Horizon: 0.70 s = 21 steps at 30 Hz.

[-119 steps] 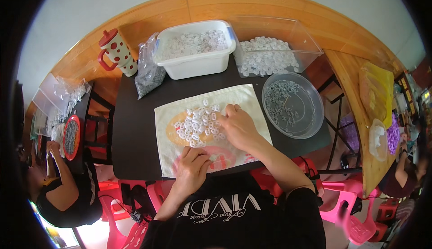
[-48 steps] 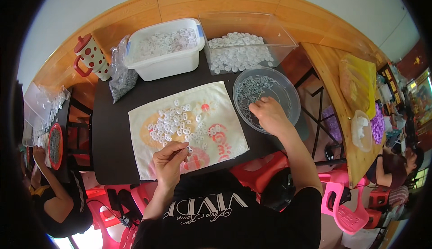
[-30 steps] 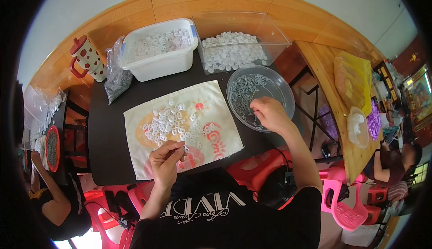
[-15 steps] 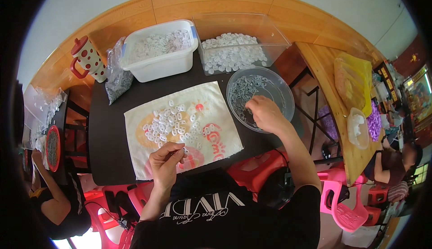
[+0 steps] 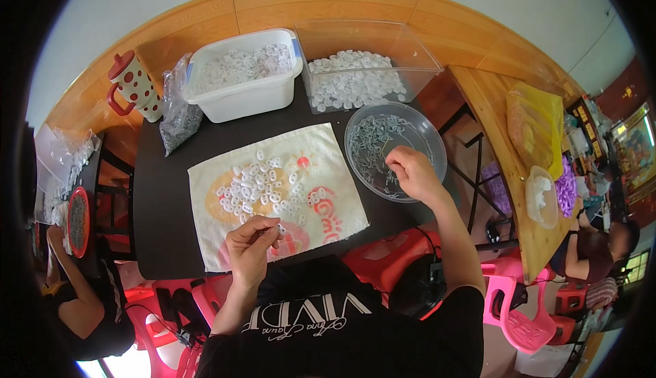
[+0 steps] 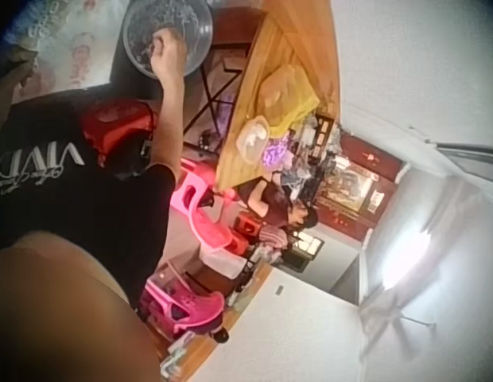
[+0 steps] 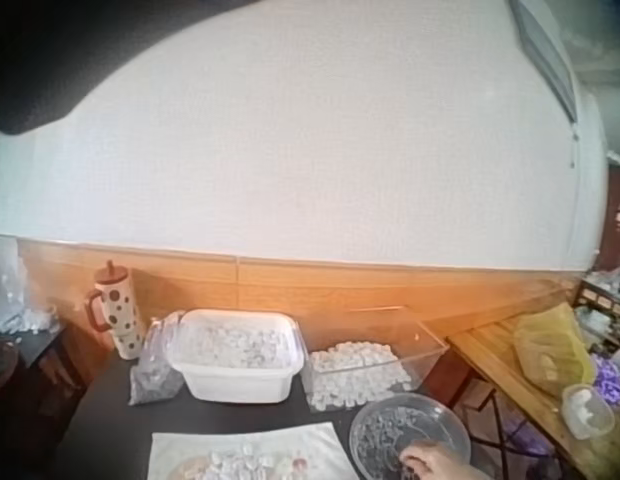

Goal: Assembling small white plastic rings by manually inserting tiny metal pins into them on a workbench.

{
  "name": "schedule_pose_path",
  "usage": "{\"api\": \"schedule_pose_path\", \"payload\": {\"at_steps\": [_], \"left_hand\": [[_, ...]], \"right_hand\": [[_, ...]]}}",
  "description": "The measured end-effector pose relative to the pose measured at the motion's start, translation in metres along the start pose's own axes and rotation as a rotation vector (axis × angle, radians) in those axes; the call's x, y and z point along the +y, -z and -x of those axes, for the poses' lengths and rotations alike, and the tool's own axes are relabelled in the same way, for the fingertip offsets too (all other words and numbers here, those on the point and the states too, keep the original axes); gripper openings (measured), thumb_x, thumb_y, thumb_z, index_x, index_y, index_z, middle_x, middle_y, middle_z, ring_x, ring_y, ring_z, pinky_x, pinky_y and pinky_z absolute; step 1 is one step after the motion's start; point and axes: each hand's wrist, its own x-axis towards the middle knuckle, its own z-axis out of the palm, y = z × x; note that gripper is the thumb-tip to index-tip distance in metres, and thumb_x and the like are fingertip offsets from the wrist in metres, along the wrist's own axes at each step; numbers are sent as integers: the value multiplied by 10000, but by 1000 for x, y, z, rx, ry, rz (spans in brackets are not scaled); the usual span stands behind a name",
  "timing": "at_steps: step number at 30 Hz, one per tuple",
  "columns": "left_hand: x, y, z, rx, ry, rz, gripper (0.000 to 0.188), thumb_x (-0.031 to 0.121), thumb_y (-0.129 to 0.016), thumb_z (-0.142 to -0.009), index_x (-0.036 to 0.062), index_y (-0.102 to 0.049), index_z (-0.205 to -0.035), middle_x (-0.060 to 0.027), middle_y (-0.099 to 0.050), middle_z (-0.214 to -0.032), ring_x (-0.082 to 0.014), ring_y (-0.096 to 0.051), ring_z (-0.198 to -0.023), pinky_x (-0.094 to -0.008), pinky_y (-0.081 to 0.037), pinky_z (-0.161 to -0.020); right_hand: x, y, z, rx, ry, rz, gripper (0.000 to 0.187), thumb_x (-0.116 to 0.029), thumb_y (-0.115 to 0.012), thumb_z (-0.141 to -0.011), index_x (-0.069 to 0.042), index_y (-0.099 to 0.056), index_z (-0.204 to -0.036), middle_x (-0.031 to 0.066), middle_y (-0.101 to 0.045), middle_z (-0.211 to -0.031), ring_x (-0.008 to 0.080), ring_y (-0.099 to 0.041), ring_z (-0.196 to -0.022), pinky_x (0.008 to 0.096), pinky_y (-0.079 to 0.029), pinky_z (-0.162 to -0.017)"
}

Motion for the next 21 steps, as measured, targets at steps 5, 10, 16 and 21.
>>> {"api": "schedule_pose_path", "payload": {"at_steps": [5,10,16,21], "left_hand": [[-1,0,1,8,-8,-11,179,-102,-614,-889,-33,-714,-1021,-67,-664,-880,-112,-647,-730,-212,-486,-601],[0,-2,1,8,-9,-11,172,-98,-617,-889,-35,-712,-1017,-67,-665,-882,-112,-647,-724,-208,-485,-604],[2,-4,2,14,-1,-6,173,-101,-615,-888,-38,-711,-1018,-67,-662,-881,-113,-646,-729,-207,-482,-604],[1,-1,2,15,0,-17,174,-103,-610,-889,-35,-711,-1013,-65,-659,-874,-112,-645,-727,-208,-482,-605]], "right_hand": [[-5,-5,-5,61,121,186,143,77,-608,-786,-25,-596,-885,118,-632,-806,326,-619,-774,403,-478,-693],[4,-13,-10,30,205,285,182,58,-631,-770,-55,-592,-908,108,-645,-808,326,-626,-806,428,-485,-743],[2,-16,-16,-101,275,440,235,62,-594,-706,-45,-589,-915,117,-624,-781,327,-609,-807,432,-474,-753],[-6,-16,-14,-112,285,508,259,76,-568,-696,-38,-594,-928,136,-628,-784,333,-617,-827,447,-480,-781]]}}
